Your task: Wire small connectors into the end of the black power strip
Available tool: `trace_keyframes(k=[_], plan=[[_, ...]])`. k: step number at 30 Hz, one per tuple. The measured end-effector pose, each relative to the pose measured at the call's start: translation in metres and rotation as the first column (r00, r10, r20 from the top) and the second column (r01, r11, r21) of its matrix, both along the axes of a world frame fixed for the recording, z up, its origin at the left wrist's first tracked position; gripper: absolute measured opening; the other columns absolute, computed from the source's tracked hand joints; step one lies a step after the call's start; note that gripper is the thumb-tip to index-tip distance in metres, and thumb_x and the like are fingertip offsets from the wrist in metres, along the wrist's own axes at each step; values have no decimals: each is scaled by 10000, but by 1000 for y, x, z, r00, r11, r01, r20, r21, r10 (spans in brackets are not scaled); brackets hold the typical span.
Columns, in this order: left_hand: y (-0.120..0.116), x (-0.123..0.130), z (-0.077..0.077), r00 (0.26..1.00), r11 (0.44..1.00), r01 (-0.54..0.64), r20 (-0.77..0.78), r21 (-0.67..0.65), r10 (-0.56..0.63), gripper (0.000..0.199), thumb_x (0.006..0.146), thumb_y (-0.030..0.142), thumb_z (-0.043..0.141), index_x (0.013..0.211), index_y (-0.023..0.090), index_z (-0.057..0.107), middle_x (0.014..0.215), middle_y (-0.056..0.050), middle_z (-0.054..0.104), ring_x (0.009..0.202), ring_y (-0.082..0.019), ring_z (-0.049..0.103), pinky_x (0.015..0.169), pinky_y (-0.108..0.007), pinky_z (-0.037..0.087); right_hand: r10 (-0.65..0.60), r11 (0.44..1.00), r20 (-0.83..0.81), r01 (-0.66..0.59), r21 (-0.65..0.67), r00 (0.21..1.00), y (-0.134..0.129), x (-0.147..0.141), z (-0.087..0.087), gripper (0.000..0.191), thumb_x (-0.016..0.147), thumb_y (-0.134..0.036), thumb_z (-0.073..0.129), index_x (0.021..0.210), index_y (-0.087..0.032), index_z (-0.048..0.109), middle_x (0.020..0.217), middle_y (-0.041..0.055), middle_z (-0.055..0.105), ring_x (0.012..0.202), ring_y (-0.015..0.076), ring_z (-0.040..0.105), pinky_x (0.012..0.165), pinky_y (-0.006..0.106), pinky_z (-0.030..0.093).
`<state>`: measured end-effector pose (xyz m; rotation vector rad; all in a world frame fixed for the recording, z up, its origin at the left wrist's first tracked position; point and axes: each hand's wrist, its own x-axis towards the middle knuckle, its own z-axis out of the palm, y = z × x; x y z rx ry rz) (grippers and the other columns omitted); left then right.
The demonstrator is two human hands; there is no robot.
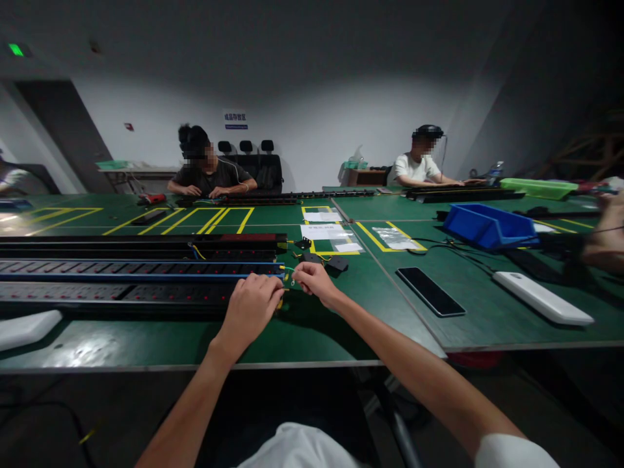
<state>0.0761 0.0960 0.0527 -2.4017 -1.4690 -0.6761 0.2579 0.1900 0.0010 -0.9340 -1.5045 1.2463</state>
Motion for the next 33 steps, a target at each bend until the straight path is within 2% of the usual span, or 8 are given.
trace_keyframes(k=[9, 17, 24, 29, 33], plan=[[8, 6, 5, 999, 999, -32, -11, 16, 32, 166, 960, 327, 517, 925, 224, 642, 902, -51, 689, 912, -231, 567, 781, -352, 379, 82, 997, 22, -82, 6, 996, -3, 0, -1, 204, 742, -371, 663, 761, -171, 625, 559, -51, 569, 416, 68, 493, 377, 169, 357], [11, 7, 8, 998, 999, -28, -47, 17, 29, 132, 930, 301, 555, 916, 230, 665, 893, -60, 695, 911, -245, 560, 785, -371, 380, 97, 995, -10, -97, -1, 995, -7, -1, 4, 216, 737, -371, 668, 770, -160, 635, 637, -19, 640, 433, 69, 530, 375, 163, 360], [14, 5, 9, 1000, 1000, 6, -25, -20, -7, 120, 913, 302, 583, 918, 242, 686, 878, -50, 703, 899, -239, 572, 783, -363, 390, 117, 993, -2, -117, -21, 993, -7, -2, 3, 203, 716, -343, 684, 798, -164, 631, 655, -23, 652, 435, 70, 544, 377, 161, 362], [20, 1, 6, 1000, 999, -20, 7, -35, 20, 165, 928, 338, 563, 921, 243, 698, 887, -54, 712, 899, -230, 600, 791, -353, 401, 128, 992, 1, -128, -17, 992, -8, -3, 4, 188, 719, -315, 667, 825, -170, 613, 694, -19, 669, 435, 67, 541, 373, 162, 347], [24, -1, 6, 1000, 997, -22, 7, -74, 23, 172, 929, 356, 563, 930, 260, 706, 889, -39, 724, 890, -223, 620, 789, -342, 412, 150, 988, 12, -150, -26, 989, -10, -4, 6, 219, 727, -339, 683, 841, -177, 588, 617, -44, 625, 424, 67, 517, 375, 159, 321]])
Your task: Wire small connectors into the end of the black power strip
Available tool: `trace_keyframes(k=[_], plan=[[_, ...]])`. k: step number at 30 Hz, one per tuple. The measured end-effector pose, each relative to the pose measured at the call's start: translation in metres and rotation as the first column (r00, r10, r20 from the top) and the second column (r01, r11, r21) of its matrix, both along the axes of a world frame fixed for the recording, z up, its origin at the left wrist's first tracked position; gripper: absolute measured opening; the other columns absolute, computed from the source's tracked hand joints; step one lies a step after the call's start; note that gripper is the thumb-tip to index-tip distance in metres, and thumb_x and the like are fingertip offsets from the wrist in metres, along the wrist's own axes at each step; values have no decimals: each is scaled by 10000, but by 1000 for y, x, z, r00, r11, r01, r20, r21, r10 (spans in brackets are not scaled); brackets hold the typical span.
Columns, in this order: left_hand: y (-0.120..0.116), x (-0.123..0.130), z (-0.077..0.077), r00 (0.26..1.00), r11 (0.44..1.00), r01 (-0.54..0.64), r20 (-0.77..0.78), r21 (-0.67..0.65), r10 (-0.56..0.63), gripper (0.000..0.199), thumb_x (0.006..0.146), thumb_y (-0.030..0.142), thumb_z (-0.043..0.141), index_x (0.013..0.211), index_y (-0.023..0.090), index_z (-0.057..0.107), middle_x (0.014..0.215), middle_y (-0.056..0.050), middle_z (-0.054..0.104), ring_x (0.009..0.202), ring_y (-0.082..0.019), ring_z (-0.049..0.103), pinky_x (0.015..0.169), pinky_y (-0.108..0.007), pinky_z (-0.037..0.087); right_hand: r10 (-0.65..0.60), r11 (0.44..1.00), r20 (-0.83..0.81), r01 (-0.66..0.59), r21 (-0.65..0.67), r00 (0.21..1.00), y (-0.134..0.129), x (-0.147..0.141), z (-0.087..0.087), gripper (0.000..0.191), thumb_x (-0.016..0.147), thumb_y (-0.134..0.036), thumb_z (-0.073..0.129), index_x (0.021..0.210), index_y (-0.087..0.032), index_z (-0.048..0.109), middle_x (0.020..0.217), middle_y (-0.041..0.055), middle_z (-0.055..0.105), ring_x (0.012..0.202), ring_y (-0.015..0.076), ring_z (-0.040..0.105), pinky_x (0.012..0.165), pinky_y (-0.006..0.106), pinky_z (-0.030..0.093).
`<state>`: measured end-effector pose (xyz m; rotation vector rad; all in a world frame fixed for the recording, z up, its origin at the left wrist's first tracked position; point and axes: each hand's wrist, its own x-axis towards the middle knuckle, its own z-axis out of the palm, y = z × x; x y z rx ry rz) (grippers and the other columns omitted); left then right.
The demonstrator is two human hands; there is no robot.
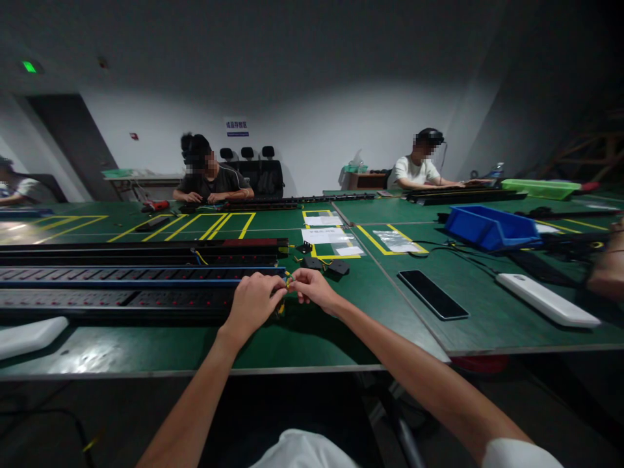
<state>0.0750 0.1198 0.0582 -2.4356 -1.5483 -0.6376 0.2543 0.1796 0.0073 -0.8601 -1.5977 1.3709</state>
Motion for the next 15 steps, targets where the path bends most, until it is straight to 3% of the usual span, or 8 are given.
trace_keyframes(k=[5, 12, 15], plan=[[-1, 2, 3, 1000, 998, -2, 14, -61, 3, 196, 926, 365, 561, 947, 267, 729, 879, -40, 736, 864, -213, 639, 764, -313, 439, 29, 1000, -9, -29, 10, 1000, -2, 1, 2, 251, 732, -376, 711, 838, -179, 598, 582, -56, 597, 427, 70, 507, 385, 165, 311], [0, -1, 6, 996, 991, -5, 93, -134, 18, 194, 908, 364, 555, 936, 296, 735, 891, 2, 759, 853, -205, 665, 720, -291, 439, 68, 998, -38, -68, 14, 997, 0, 2, 0, 291, 748, -411, 726, 904, -185, 631, 722, -22, 677, 465, 62, 517, 396, 168, 326], [1, -9, 6, 988, 983, -23, 148, -181, 51, 179, 889, 377, 570, 951, 293, 714, 882, 16, 759, 852, -194, 672, 686, -273, 424, 26, 1000, -66, -26, 2, 998, 0, 1, 1, 335, 749, -421, 724, 968, -180, 647, 731, -22, 661, 462, 59, 493, 381, 171, 309]])
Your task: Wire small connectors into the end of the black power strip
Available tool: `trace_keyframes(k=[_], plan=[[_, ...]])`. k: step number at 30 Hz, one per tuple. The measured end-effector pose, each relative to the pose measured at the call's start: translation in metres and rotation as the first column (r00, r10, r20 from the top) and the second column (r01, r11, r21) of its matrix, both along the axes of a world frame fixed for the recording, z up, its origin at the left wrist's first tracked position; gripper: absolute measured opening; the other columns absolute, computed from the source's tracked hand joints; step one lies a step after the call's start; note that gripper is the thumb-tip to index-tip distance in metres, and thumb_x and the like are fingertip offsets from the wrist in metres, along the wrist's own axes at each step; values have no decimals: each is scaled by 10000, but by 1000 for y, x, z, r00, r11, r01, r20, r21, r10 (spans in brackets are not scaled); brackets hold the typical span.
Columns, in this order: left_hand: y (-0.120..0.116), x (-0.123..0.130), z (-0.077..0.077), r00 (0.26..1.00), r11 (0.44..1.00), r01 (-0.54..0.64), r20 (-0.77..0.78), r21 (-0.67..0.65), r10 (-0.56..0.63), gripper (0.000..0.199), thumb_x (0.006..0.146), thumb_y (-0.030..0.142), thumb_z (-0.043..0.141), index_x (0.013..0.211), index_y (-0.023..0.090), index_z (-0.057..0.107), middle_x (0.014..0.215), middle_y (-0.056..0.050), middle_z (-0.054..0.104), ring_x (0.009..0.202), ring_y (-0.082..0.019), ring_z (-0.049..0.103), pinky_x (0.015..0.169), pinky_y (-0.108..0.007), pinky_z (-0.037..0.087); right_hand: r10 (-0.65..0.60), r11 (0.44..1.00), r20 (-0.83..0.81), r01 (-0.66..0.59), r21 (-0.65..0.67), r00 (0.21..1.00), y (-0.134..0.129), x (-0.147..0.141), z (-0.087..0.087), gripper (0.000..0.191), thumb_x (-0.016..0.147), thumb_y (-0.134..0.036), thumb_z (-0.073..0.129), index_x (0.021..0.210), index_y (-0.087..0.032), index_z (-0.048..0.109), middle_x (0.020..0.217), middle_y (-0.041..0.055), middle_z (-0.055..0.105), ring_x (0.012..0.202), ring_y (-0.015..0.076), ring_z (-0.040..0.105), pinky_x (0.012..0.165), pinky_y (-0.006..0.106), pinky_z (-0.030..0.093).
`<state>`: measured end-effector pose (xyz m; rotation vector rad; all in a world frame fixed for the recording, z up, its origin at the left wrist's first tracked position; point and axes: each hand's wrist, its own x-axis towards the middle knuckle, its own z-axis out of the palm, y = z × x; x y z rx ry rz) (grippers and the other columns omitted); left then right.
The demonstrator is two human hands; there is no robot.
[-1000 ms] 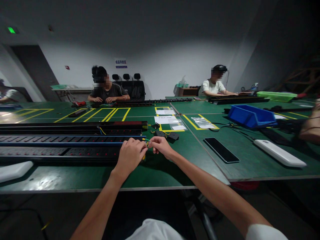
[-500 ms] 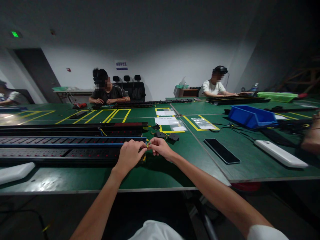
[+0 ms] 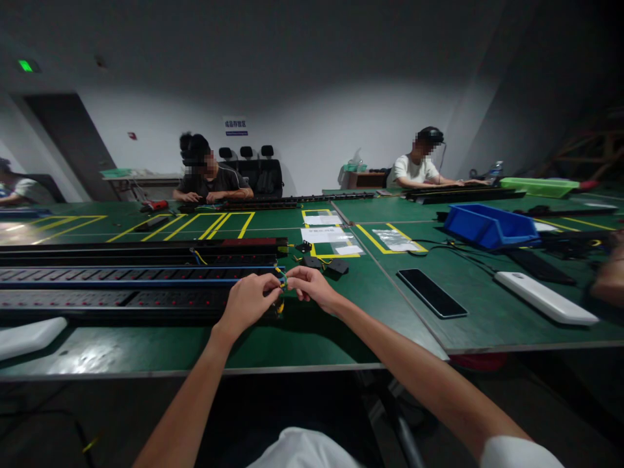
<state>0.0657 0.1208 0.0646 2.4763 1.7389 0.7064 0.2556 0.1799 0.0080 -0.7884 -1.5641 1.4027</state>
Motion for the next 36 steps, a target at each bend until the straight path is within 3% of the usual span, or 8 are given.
trace_keyframes(k=[6, 13, 21, 36], plan=[[-3, -6, -2, 997, 996, -80, -19, -40, 80, 162, 881, 394, 567, 864, 263, 661, 799, 16, 727, 748, -184, 657, 619, -265, 383, -125, 989, -22, 122, -84, 992, 3, -1, 0, 329, 728, -429, 719, 914, -171, 634, 645, -53, 571, 421, 48, 432, 363, 177, 264], [-6, 4, -8, 986, 997, -70, -149, 21, 72, 145, 898, 341, 553, 849, 250, 655, 801, -19, 714, 808, -213, 645, 670, -288, 383, -96, 992, -6, 96, -86, 995, 6, -1, -6, 289, 744, -416, 689, 874, -167, 621, 605, -69, 536, 403, 44, 408, 362, 181, 254], [-1, 7, -1, 979, 994, -59, -200, -94, 39, 138, 898, 362, 566, 883, 254, 651, 835, -10, 726, 784, -196, 657, 669, -269, 395, -97, 991, 22, 99, -88, 995, 6, -1, -7, 264, 761, -417, 672, 853, -177, 611, 586, -73, 522, 404, 47, 401, 368, 183, 253], [-11, 17, 2, 916, 999, -12, -400, 51, 31, 256, 944, 358, 468, 944, 197, 668, 818, -95, 708, 820, -276, 650, 747, -368, 411, -100, 989, 84, 108, -96, 991, 5, -1, -7, 217, 782, -375, 656, 855, -174, 618, 593, -69, 526, 417, 46, 411, 380, 178, 266]])
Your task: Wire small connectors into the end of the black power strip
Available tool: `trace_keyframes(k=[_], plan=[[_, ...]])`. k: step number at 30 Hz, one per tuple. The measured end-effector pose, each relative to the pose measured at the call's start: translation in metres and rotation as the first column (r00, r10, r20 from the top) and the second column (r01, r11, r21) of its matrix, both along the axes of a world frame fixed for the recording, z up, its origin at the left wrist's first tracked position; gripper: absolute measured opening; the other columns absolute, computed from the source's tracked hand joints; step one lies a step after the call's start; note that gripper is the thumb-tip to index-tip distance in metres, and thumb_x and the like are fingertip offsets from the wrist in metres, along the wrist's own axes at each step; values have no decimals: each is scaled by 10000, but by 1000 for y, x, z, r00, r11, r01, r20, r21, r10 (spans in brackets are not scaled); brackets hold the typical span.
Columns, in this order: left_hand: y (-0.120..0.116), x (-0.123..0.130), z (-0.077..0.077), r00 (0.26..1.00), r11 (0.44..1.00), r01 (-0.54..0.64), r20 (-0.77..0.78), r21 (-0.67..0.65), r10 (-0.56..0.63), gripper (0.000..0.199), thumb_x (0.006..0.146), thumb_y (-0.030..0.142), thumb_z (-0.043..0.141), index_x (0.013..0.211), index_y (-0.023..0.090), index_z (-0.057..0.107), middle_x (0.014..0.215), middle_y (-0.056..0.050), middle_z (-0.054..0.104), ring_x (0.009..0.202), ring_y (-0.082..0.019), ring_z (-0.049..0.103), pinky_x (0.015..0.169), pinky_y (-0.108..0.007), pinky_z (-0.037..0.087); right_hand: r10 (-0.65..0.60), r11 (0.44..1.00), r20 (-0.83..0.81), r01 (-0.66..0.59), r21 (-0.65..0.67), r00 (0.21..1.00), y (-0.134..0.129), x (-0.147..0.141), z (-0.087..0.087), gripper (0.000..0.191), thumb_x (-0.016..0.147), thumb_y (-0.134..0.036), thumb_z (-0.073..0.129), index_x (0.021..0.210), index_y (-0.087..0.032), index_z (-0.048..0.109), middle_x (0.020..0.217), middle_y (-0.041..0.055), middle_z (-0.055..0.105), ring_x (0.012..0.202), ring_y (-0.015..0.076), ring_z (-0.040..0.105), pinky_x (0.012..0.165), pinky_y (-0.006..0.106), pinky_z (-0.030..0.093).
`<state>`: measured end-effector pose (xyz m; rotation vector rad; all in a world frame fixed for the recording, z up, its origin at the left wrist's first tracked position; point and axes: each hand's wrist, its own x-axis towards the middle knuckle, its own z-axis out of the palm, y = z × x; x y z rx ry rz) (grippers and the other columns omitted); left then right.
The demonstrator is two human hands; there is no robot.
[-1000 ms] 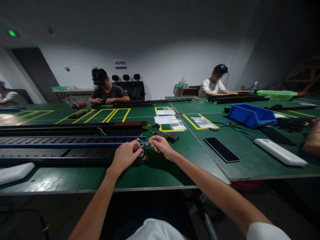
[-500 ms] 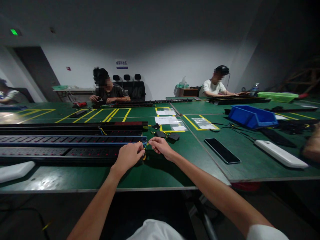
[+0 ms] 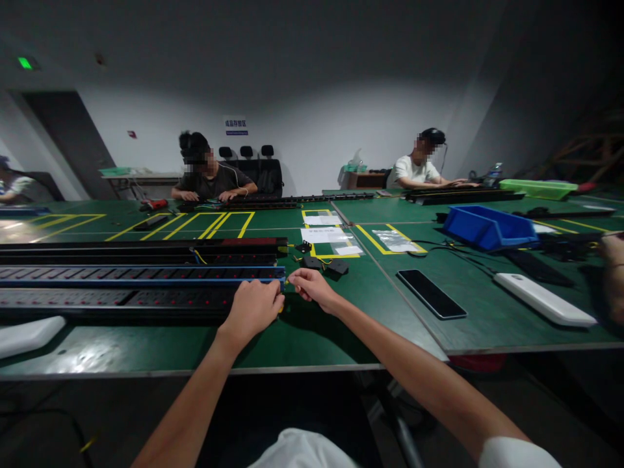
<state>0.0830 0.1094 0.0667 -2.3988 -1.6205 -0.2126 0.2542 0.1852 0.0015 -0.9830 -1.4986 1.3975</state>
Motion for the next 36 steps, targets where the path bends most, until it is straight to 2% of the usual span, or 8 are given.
trace_keyframes(k=[5, 13, 18, 22, 25, 29, 33, 36], plan=[[-5, 0, -8, 999, 997, 32, -25, 69, -30, 305, 895, 475, 557, 935, 190, 659, 844, -118, 697, 931, -322, 594, 767, -399, 388, 6, 1000, 14, -6, 0, 1000, 0, 0, 1, 205, 789, -355, 654, 875, -172, 624, 591, -69, 522, 416, 46, 413, 378, 173, 270], [-10, 5, -17, 998, 991, 56, -24, 124, -53, 226, 844, 384, 650, 970, 198, 637, 890, -111, 680, 950, -301, 546, 783, -403, 360, 8, 1000, 43, -8, 12, 999, 2, 1, -3, 195, 806, -351, 645, 875, -170, 624, 610, -59, 533, 423, 45, 422, 378, 164, 280], [-7, 7, -27, 995, 990, 68, 59, 123, -75, 162, 846, 270, 635, 995, 207, 628, 893, -80, 675, 955, -276, 543, 792, -393, 360, 12, 1000, 72, -13, 3, 997, 2, 1, -4, 189, 822, -351, 631, 871, -169, 619, 601, -59, 525, 413, 45, 417, 378, 163, 280], [-6, 3, -37, 981, 992, 32, 184, 121, -54, 229, 837, 263, 650, 1063, 230, 626, 926, -57, 675, 990, -261, 545, 832, -397, 369, -19, 999, 188, 9, 52, 982, 5, 1, -8, 192, 859, -360, 587, 844, -171, 615, 607, -47, 551, 413, 59, 428, 399, 181, 292], [-8, 1, -43, 966, 992, 8, 257, 123, -40, 265, 827, 258, 660, 1089, 240, 625, 954, -50, 681, 1027, -254, 545, 864, -401, 373, -68, 976, 361, -13, 219, 930, 4, 1, -10, 202, 879, -341, 567, 825, -165, 649, 657, -12, 621, 488, 86, 500, 475, 199, 338], [-12, 2, -50, 933, 991, -31, 358, 128, -17, 169, 837, 241, 639, 1006, 232, 625, 962, -44, 695, 1063, -247, 553, 899, -410, 374, -201, 909, 574, -67, 410, 794, -4, -2, -5, 260, 897, -367, 559, 787, -179, 702, 752, 25, 687, 668, 133, 585, 587, 223, 341], [-14, 3, -56, 911, 988, -58, 412, 144, -6, 69, 843, 227, 624, 911, 223, 610, 946, -44, 701, 1063, -242, 563, 930, -421, 373, -235, 912, 701, -97, 399, 673, -7, -3, 0, 286, 905, -407, 554, 838, -199, 738, 806, 38, 718, 712, 154, 609, 598, 233, 322], [-14, 3, -57, 905, 988, -48, 424, 146, -19, 66, 838, 222, 631, 902, 225, 611, 949, -42, 697, 1060, -238, 569, 928, -413, 381, -189, 934, 724, -106, 341, 663, -1, -4, 0, 313, 916, -417, 533, 842, -196, 742, 794, 33, 724, 716, 155, 619, 595, 227, 328]])
